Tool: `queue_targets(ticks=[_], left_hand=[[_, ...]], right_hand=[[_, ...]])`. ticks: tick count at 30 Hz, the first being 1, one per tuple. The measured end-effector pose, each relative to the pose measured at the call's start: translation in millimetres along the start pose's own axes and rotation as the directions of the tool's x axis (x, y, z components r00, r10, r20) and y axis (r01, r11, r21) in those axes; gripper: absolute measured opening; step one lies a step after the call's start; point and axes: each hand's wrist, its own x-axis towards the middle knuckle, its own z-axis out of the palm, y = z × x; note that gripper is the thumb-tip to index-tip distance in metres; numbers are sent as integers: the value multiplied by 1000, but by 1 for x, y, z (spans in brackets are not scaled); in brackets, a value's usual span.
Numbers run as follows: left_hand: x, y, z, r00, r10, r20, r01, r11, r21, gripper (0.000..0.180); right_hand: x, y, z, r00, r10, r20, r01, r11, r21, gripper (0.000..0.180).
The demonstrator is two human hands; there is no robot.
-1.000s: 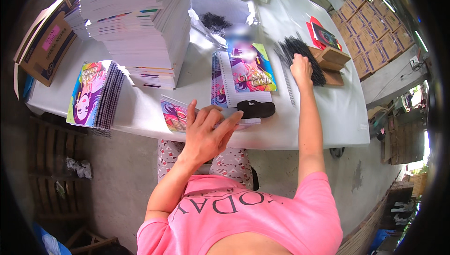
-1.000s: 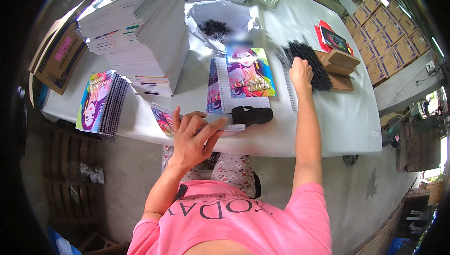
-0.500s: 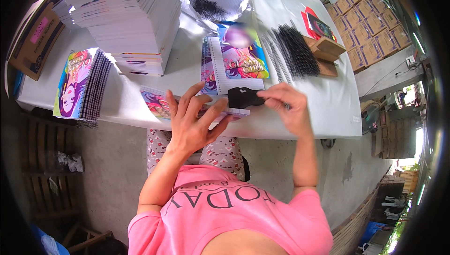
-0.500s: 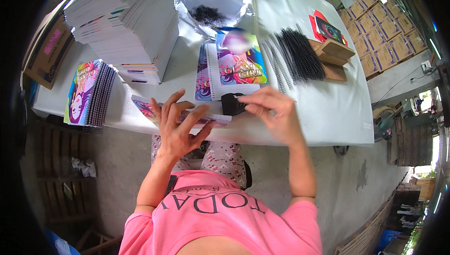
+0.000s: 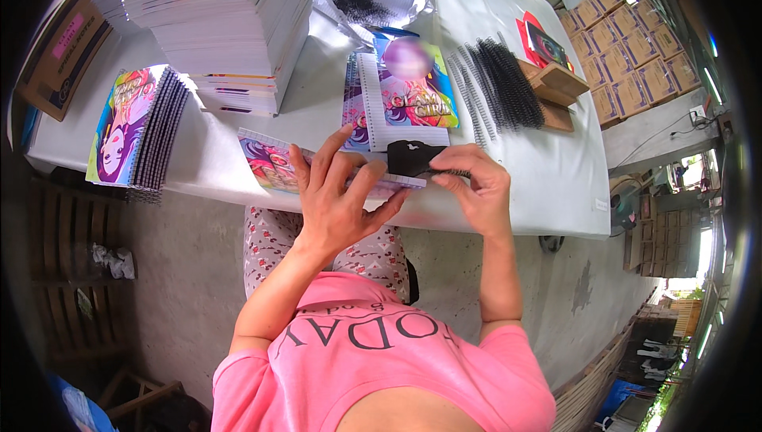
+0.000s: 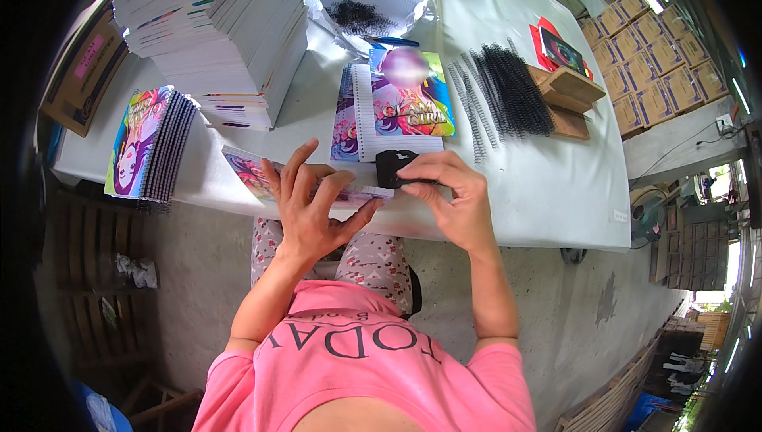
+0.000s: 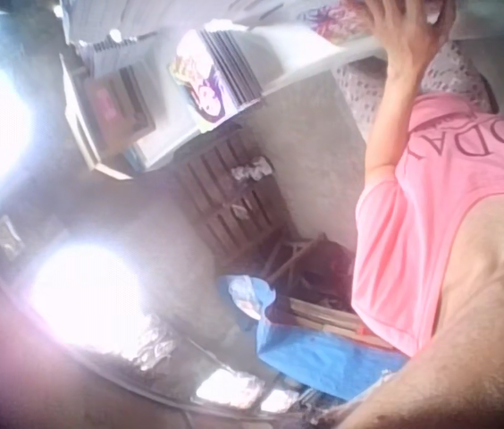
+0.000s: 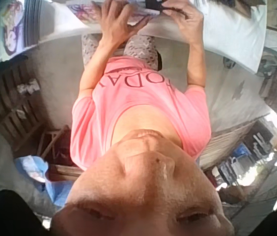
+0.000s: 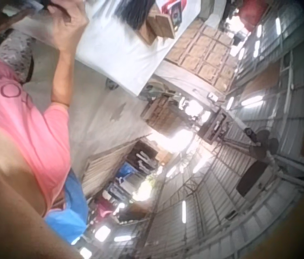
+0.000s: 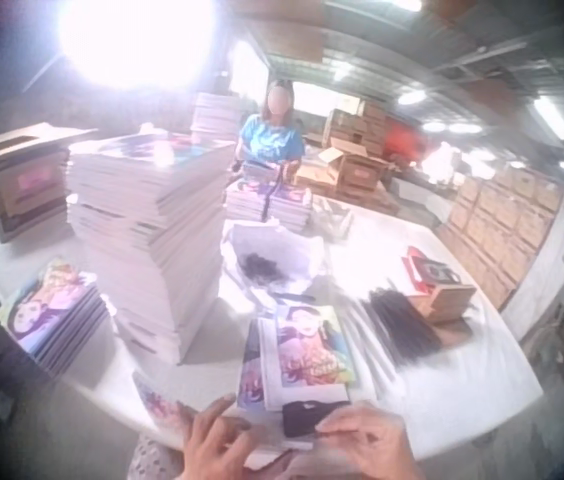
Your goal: The person binds notebooks by manually threading plastic spiral coils into the pre-punched holes of notebook covers and paper stacks, then placing the finished notebooks onto a stack.
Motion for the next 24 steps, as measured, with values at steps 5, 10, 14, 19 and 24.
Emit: queue_targets(ticks=[5, 10, 14, 19, 24], left_hand=[[1, 1, -2, 1000, -22, 10, 22, 1000, 1, 35], [1, 1, -5, 1000, -20, 22, 20, 1000, 9, 37], [1, 0, -5, 1000, -16, 11, 16, 1000, 16, 39], [0, -2, -6, 1000, 4, 21, -4, 1000, 1, 35], [3, -9, -16, 994, 28, 103, -18, 994, -103, 31]], right_hand=[[-1, 0, -5, 996, 2, 92, -13, 993, 116, 20], [0, -17, -9, 892, 360, 273, -383, 923, 37, 26], [-2, -33, 1, 940, 318, 121, -323, 946, 25, 27], [-5, -12, -1, 973, -56, 224, 102, 975, -198, 27], [19, 12, -16, 890, 250, 383, -206, 967, -153, 27]])
